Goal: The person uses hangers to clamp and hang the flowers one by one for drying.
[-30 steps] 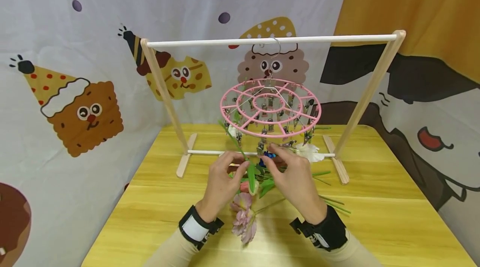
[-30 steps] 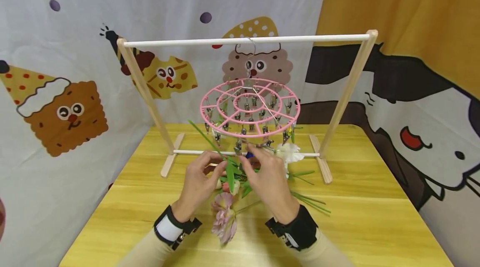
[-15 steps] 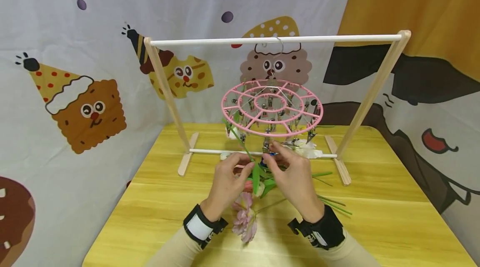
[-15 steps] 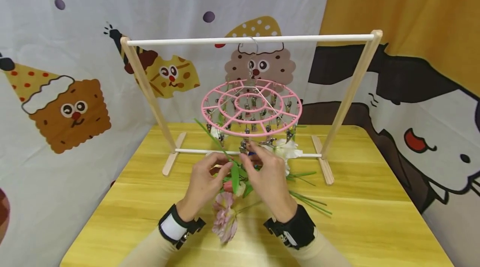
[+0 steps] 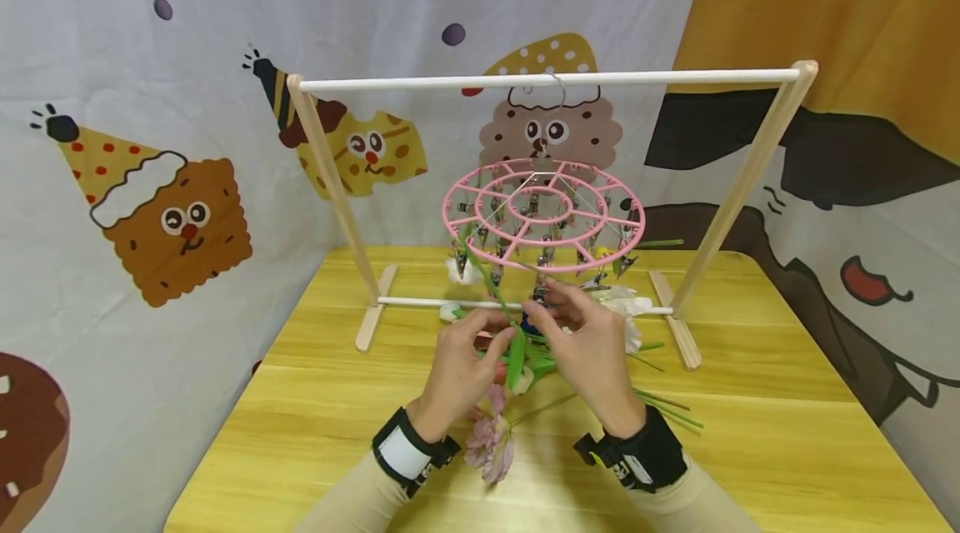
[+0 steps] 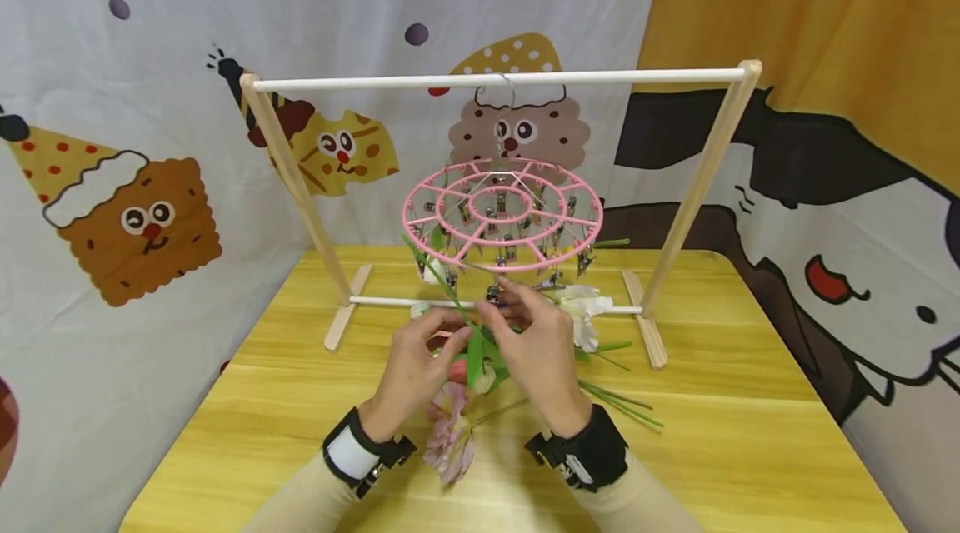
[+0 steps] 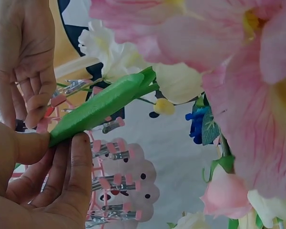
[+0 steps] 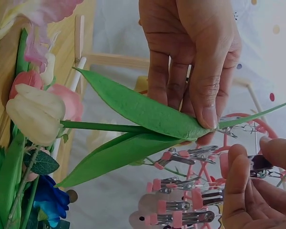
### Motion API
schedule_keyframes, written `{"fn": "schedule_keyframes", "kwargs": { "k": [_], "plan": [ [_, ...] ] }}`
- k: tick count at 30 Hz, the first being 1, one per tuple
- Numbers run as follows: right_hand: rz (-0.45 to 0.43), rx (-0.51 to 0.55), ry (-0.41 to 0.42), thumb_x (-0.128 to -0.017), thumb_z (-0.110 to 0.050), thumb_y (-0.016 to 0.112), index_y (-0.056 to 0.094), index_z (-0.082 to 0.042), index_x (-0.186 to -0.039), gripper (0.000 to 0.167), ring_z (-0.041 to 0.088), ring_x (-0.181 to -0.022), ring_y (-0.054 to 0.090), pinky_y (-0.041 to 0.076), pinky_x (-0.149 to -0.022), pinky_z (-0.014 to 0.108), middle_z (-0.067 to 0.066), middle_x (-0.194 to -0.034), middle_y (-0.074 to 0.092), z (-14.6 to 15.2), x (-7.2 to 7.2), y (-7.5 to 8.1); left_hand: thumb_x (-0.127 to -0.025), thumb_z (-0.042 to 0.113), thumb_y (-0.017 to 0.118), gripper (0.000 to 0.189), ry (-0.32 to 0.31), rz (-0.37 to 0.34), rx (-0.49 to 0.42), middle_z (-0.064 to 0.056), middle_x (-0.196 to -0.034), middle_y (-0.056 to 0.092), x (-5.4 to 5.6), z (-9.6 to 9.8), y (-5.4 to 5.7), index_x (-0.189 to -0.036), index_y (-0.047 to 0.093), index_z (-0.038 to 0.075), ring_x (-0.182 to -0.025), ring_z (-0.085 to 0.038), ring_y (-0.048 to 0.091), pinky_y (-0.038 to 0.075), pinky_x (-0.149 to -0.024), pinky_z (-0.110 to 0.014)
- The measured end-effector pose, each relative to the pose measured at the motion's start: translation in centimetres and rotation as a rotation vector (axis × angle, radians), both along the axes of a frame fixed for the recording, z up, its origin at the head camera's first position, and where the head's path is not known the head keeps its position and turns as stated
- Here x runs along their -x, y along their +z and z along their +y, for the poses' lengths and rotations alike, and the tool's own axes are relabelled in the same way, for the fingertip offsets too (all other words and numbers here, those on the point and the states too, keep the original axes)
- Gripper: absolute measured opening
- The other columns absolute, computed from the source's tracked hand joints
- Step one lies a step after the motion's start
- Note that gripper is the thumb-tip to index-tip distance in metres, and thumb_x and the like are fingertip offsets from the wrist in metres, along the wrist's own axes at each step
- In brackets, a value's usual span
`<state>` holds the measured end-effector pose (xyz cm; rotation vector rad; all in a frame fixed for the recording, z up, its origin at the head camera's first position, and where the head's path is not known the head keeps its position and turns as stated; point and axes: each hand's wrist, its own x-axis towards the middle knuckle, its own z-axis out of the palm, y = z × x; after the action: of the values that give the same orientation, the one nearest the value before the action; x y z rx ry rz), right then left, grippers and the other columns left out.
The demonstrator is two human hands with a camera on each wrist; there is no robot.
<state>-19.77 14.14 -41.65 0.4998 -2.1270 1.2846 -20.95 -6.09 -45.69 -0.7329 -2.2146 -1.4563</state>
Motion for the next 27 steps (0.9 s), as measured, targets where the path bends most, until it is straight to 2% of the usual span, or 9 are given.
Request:
{"fn": "schedule_keyframes", "kwargs": {
  "k": [6, 9, 13, 15, 21, 27],
  "plan": [
    [-0.025, 0.094, 0.069, -0.105, -0.009, 0.088, 0.083, -0.008, -0.139, 0.034, 0.017, -0.080, 0.084, 0.068, -0.073, 0.020, 0.011, -0.097, 0.088, 0.3, 0.4, 0.3, -0.112, 0.009, 0.079, 0.010, -0.018, -0.004, -0.009, -0.011, -0.122, 0.085, -0.1, 0.4, 0.1, -0.122, 0.082, 0.007, -0.110, -0.025, 0.085, 0.075, -0.088, -0.035],
    [-0.061, 0.139, 0.096, -0.106, -0.009, 0.086, 0.084, -0.007, -0.134, 0.028, 0.012, -0.084, 0.084, 0.070, -0.077, 0.023, 0.014, -0.102, 0.089, 0.4, 0.4, 0.6, -0.113, 0.009, 0.079, 0.011, -0.025, -0.013, -0.013, -0.011, -0.123, 0.085, 0.0, 0.5, 0.1, -0.123, 0.082, 0.007, -0.111, -0.025, 0.084, 0.075, -0.089, -0.034],
    [-0.110, 0.190, 0.091, -0.106, -0.010, 0.087, 0.086, -0.006, -0.131, 0.025, 0.002, -0.088, 0.082, 0.070, -0.081, 0.024, 0.016, -0.107, 0.089, 0.5, 0.4, 0.8, -0.113, 0.010, 0.078, 0.011, -0.026, -0.008, -0.014, -0.011, -0.123, 0.085, 0.0, 0.7, 0.1, -0.123, 0.082, 0.008, -0.110, -0.025, 0.084, 0.074, -0.088, -0.032],
    [-0.126, 0.213, 0.089, -0.106, -0.010, 0.087, 0.086, -0.005, -0.130, 0.025, 0.002, -0.088, 0.082, 0.069, -0.080, 0.023, 0.017, -0.107, 0.089, 0.6, 0.5, 0.9, -0.113, 0.010, 0.078, 0.010, -0.022, -0.003, -0.016, -0.010, -0.122, 0.085, -0.1, 0.8, 0.1, -0.122, 0.082, 0.008, -0.109, -0.025, 0.084, 0.074, -0.088, -0.030],
    [-0.156, 0.272, 0.124, -0.106, -0.009, 0.087, 0.085, -0.003, -0.129, 0.024, 0.007, -0.086, 0.084, 0.071, -0.078, 0.026, 0.021, -0.107, 0.088, 0.8, 0.7, 1.1, -0.113, 0.011, 0.079, 0.009, -0.011, 0.006, -0.006, -0.008, -0.120, 0.086, -0.2, 1.0, 0.1, -0.121, 0.082, 0.010, -0.107, -0.022, 0.084, 0.073, -0.086, -0.027],
    [-0.183, 0.302, 0.135, -0.107, -0.007, 0.086, 0.083, 0.000, -0.125, 0.020, 0.010, -0.084, 0.084, 0.073, -0.079, 0.029, 0.024, -0.110, 0.086, 1.2, 0.8, 1.2, -0.113, 0.011, 0.079, 0.009, -0.026, -0.027, -0.018, -0.008, -0.122, 0.086, -0.3, 1.2, 0.2, -0.121, 0.083, 0.010, -0.108, -0.022, 0.084, 0.073, -0.088, -0.028]
  ]
}}
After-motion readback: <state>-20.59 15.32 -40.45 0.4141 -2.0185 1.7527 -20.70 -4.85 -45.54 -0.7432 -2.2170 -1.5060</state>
